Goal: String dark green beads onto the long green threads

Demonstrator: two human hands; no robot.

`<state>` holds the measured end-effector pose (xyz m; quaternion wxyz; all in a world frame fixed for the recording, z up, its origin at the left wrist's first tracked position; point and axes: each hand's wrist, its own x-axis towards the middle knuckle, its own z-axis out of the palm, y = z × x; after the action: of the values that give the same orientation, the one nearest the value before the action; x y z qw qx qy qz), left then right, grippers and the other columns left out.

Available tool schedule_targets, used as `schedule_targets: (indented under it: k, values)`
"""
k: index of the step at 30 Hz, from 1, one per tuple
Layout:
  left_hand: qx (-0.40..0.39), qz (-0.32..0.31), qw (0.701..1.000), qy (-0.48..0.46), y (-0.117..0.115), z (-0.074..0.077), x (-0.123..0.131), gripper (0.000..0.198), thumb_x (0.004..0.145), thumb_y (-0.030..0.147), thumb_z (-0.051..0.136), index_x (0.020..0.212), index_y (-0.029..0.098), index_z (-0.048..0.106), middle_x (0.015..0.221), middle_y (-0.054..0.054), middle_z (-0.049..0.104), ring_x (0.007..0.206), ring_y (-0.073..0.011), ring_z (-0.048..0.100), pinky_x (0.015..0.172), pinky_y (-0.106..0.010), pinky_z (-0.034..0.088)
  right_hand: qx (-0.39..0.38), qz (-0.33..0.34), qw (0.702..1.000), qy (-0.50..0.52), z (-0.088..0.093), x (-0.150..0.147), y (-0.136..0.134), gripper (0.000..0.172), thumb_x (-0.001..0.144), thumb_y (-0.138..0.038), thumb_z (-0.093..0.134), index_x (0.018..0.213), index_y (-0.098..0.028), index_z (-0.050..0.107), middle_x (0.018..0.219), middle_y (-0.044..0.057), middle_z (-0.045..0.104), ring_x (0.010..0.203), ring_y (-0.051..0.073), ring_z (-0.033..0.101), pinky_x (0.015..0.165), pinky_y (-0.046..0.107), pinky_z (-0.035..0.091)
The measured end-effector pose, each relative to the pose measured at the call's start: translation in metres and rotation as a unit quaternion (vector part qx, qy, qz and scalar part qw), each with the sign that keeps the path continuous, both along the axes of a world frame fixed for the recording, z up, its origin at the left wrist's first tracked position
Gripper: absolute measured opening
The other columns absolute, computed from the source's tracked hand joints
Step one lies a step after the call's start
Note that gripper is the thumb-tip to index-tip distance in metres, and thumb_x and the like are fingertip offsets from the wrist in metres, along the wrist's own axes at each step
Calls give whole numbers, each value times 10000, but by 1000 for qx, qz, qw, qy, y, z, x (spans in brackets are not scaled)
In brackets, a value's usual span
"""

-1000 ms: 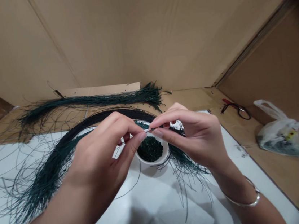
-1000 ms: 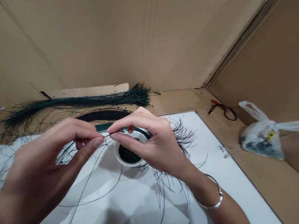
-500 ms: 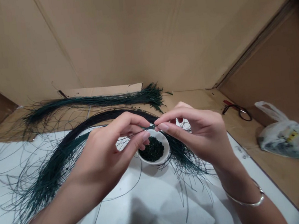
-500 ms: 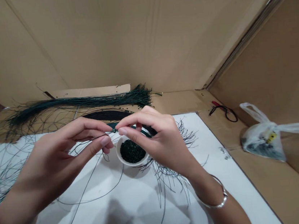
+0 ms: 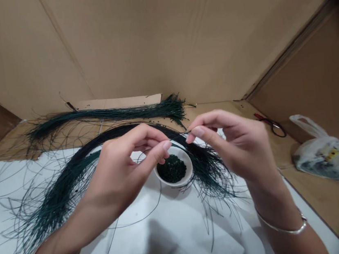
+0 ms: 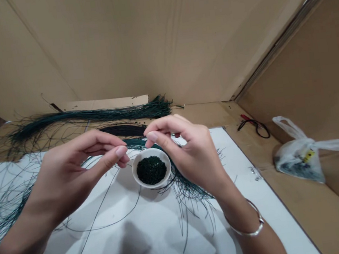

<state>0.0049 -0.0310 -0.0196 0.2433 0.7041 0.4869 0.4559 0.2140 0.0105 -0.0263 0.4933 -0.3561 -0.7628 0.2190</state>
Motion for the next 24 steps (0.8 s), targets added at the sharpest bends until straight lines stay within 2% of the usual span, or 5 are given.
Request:
schedule_targets:
  k: [6, 12, 16, 20, 24]
  values:
    - [-31, 8, 999, -28, 7, 1, -6, 71, 931, 210, 695, 860, 211, 699, 690, 25, 745, 641, -120, 729, 583, -184, 582, -27, -7, 1000, -1, 7, 32, 21, 53, 930, -307, 749, 894, -280, 777, 825, 19, 782, 712, 187, 679, 620, 334, 501]
    - [-55, -17, 998, -17, 9, 0, -6, 90, 946, 247, 687, 873, 196, 705, 699, 30, 751, 666, -96, 721, 601, -141, 552, 132, -64, 964, -220, 14, 28, 8, 369, 942, -328, 730, 1305, -283, 686, 1365, 74, 709, 1230, 322, 611, 1032, 509, 451]
    - [-64, -39, 997, -13, 9, -3, -2, 111, 940, 301, 703, 880, 208, 713, 694, 44, 745, 655, -90, 712, 548, -131, 514, 172, -34, 928, -329, 4, 5, -7, 232, 1025, -363, 610, 1172, -228, 728, 1188, 60, 785, 1122, 288, 631, 1037, 493, 388]
    - [-64, -56, 996, -5, 11, -6, -3, 94, 936, 294, 711, 885, 215, 721, 714, 50, 744, 667, -80, 704, 561, -124, 509, 181, -20, 927, -327, -2, -1, -3, 254, 1063, -210, 523, 916, -229, 729, 868, -2, 786, 942, 218, 648, 1016, 446, 373]
    - [-58, -69, 996, 8, 13, -5, -7, 127, 953, 302, 689, 865, 213, 710, 729, 51, 746, 699, -74, 696, 614, -118, 519, 198, -56, 928, -312, 6, 15, 6, 251, 1053, -220, 546, 912, -246, 751, 847, 18, 759, 907, 224, 656, 979, 448, 394]
